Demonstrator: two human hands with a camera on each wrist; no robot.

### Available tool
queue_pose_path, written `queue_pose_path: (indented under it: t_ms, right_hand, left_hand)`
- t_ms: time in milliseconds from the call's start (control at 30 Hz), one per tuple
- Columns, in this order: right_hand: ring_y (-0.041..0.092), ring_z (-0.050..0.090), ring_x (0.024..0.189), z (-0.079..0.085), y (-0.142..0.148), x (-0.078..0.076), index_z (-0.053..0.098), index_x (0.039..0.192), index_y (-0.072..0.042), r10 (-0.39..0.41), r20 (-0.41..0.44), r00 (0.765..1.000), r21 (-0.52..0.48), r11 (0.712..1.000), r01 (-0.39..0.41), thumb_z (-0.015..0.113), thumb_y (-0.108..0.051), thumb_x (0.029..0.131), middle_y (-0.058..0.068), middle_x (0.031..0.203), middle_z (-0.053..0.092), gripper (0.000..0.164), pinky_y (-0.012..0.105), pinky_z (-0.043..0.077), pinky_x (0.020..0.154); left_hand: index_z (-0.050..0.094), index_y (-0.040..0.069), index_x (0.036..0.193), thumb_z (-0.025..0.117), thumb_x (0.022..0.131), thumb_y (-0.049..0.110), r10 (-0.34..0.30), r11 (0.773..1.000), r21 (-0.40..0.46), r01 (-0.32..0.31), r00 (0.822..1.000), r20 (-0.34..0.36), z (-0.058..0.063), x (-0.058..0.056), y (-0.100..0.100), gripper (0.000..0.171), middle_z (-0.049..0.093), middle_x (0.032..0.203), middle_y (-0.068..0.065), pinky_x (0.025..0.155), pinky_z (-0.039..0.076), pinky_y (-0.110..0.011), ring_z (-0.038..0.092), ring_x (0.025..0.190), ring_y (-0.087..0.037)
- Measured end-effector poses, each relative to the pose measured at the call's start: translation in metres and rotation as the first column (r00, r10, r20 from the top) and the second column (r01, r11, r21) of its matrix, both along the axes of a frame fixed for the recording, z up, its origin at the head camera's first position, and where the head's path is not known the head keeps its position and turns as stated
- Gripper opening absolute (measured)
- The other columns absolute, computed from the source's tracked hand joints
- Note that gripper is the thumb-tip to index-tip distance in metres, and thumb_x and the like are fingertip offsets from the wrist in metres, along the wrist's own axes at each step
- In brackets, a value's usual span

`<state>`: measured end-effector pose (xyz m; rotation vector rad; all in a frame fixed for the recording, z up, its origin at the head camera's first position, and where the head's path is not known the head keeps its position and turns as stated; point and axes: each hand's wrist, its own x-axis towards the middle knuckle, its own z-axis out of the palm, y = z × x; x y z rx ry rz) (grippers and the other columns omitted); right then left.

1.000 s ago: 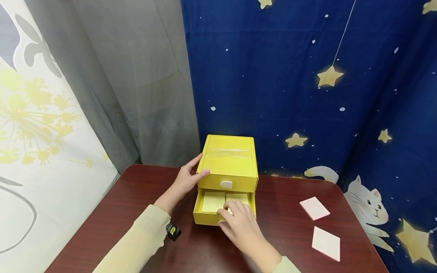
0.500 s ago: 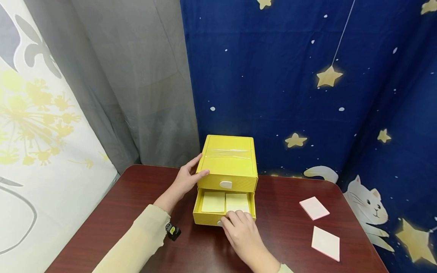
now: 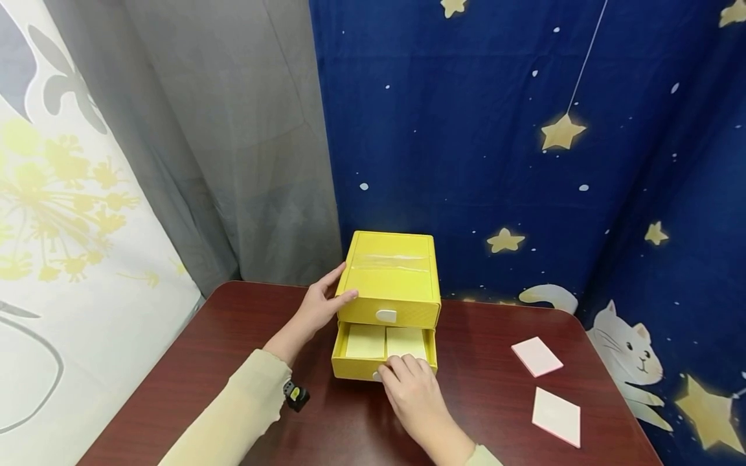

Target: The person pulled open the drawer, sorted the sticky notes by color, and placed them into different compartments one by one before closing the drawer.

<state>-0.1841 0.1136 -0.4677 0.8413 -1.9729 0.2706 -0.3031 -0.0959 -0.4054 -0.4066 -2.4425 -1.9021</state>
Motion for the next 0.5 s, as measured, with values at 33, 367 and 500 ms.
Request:
queue_pose_path:
  t_ms: [33,367,500]
  right_hand:
    - [0.017,0.052,0.07,-0.001,0.0,-0.001,0.069,0.085,-0.013,0.001,-0.001,1.0,-0.001,1.0,-0.001,0.056,-0.022,0.088,-0.003,0.083,0.059,0.016,0.03,0.041,0.059]
    - [0.017,0.052,0.07,-0.004,-0.001,-0.01,0.069,0.085,-0.012,-0.009,-0.016,1.0,-0.012,1.0,0.009,0.055,-0.021,0.09,-0.003,0.083,0.06,0.017,0.03,0.04,0.059]
    - [0.018,0.052,0.071,-0.003,-0.001,-0.013,0.069,0.086,-0.012,-0.019,-0.004,1.0,-0.011,1.0,0.019,0.056,-0.02,0.089,-0.002,0.084,0.06,0.016,0.032,0.041,0.059]
  left_hand:
    - [0.031,0.018,0.149,0.071,0.084,0.035,0.0,1.0,0.001,0.0,1.0,0.0,0.0,0.0,0.0,0.079,0.03,0.154,0.004,0.105,0.04,-0.035,0.035,0.138,-0.018]
    - [0.032,0.021,0.149,0.071,0.084,0.035,-0.004,1.0,0.012,0.004,1.0,-0.014,0.0,0.002,0.0,0.078,0.029,0.154,0.001,0.104,0.041,-0.037,0.036,0.138,-0.021]
    - [0.032,0.022,0.149,0.072,0.083,0.036,0.0,1.0,0.016,0.0,1.0,-0.002,0.0,0.002,0.0,0.078,0.03,0.154,0.002,0.104,0.041,-0.036,0.036,0.137,-0.019]
